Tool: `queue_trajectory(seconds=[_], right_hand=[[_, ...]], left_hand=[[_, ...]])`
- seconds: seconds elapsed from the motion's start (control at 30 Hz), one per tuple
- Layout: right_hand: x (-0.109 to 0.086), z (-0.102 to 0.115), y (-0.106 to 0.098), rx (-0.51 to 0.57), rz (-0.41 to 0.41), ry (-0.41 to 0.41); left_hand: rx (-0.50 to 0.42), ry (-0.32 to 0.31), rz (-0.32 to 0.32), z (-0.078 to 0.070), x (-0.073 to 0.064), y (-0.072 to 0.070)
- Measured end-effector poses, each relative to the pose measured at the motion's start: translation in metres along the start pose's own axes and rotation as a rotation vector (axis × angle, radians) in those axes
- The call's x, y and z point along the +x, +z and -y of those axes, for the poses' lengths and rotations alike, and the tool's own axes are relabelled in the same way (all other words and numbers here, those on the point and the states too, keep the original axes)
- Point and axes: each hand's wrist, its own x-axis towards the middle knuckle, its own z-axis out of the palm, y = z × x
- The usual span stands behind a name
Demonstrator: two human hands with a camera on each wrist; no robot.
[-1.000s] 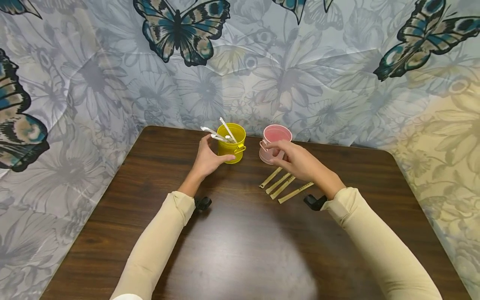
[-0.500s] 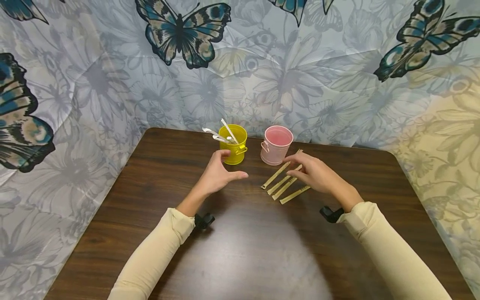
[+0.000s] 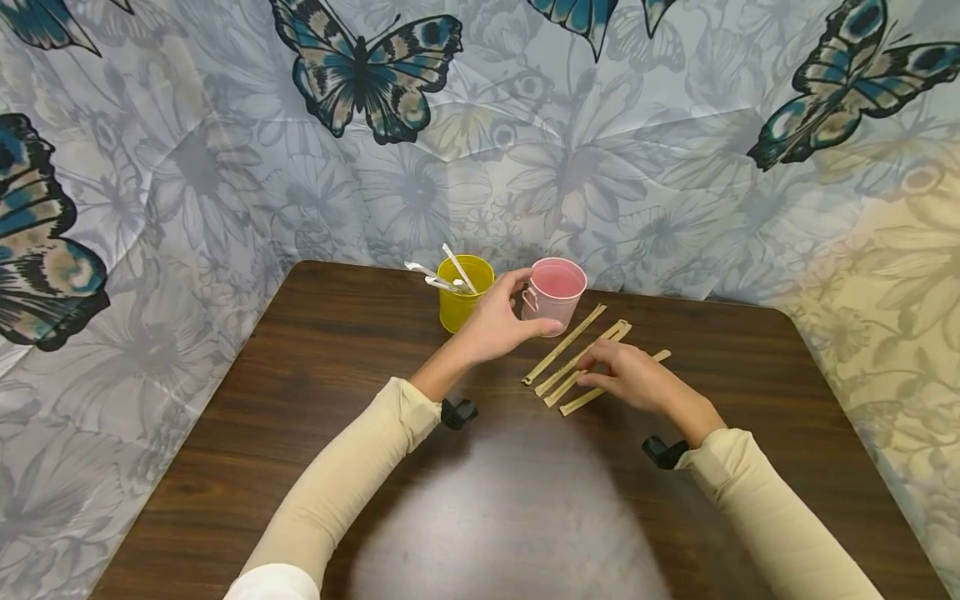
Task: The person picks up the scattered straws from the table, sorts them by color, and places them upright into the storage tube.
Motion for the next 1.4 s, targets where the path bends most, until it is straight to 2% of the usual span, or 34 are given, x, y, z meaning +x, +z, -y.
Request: queue_trajectory(seconds=[0.17, 0.33, 0.5, 0.7, 1.0, 1.27, 1.4], right_hand=[[-0.006, -0.007, 0.01, -0.018, -0.006, -0.011], [-0.007, -0.014, 0.013, -0.036, -0.003, -0.011], [-0.006, -0.022, 0.015, -0.033, 0.011, -0.003], [-0.009, -0.029, 0.014, -0.016, 0.061, 0.032], [-0.008, -0.034, 0.015, -0.004, 0.125, 0.064], [-0.008, -0.035, 0.02, 0.003, 0.122, 0.052], [-0.008, -0.034, 0.02, 0.01, 0.111, 0.038]], left_hand=[[0.059, -0.014, -0.011, 0.003, 0.024, 0.006], [0.033, -0.061, -0.052, 0.013, 0.041, 0.012], [0.021, -0.073, -0.088, 0.026, 0.054, 0.019], [-0.007, -0.089, -0.105, 0.041, 0.064, 0.028], [-0.036, -0.127, -0.086, 0.049, 0.077, 0.037], [-0.154, -0.106, -0.072, 0.062, 0.083, 0.045], [-0.157, -0.077, -0.097, 0.067, 0.087, 0.049]])
